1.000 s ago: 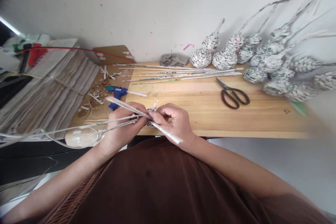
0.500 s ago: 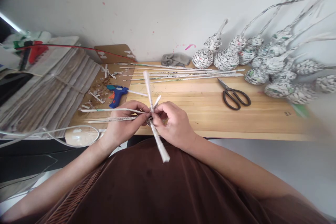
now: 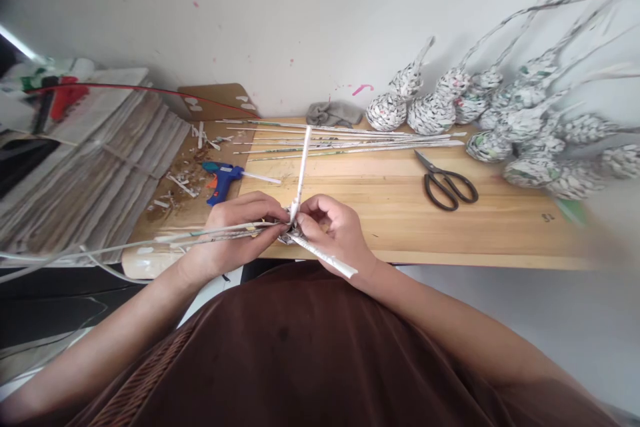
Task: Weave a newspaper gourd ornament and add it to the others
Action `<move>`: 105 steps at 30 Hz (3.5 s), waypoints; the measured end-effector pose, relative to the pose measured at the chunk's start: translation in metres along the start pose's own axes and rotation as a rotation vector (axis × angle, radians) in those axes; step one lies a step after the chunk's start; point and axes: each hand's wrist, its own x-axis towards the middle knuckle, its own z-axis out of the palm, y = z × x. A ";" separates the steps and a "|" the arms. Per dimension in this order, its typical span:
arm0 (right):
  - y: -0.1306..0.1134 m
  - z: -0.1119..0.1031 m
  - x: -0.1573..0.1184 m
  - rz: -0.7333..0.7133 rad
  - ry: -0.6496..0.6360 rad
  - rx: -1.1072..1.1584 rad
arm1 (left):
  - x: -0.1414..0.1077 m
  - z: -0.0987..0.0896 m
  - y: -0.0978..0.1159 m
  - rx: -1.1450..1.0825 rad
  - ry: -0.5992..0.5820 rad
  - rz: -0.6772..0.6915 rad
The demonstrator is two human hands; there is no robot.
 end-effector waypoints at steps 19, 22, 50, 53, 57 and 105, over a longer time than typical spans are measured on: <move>-0.022 -0.006 -0.001 -0.201 0.045 -0.507 | -0.005 0.005 -0.005 -0.016 0.000 0.112; -0.027 -0.006 0.003 -0.096 0.019 -0.444 | -0.007 0.007 -0.002 -0.004 0.052 0.098; -0.021 -0.023 -0.010 -0.360 -0.209 -0.529 | -0.027 0.030 0.008 -0.194 0.232 -0.096; -0.017 -0.027 -0.010 -0.370 -0.237 -0.538 | -0.026 0.028 0.008 -0.260 0.216 -0.124; -0.010 -0.031 -0.008 -0.388 -0.256 -0.504 | -0.026 0.023 0.007 -0.280 0.189 -0.149; -0.015 -0.012 -0.017 -0.044 -0.078 -0.216 | -0.024 0.017 0.005 -0.210 0.072 0.054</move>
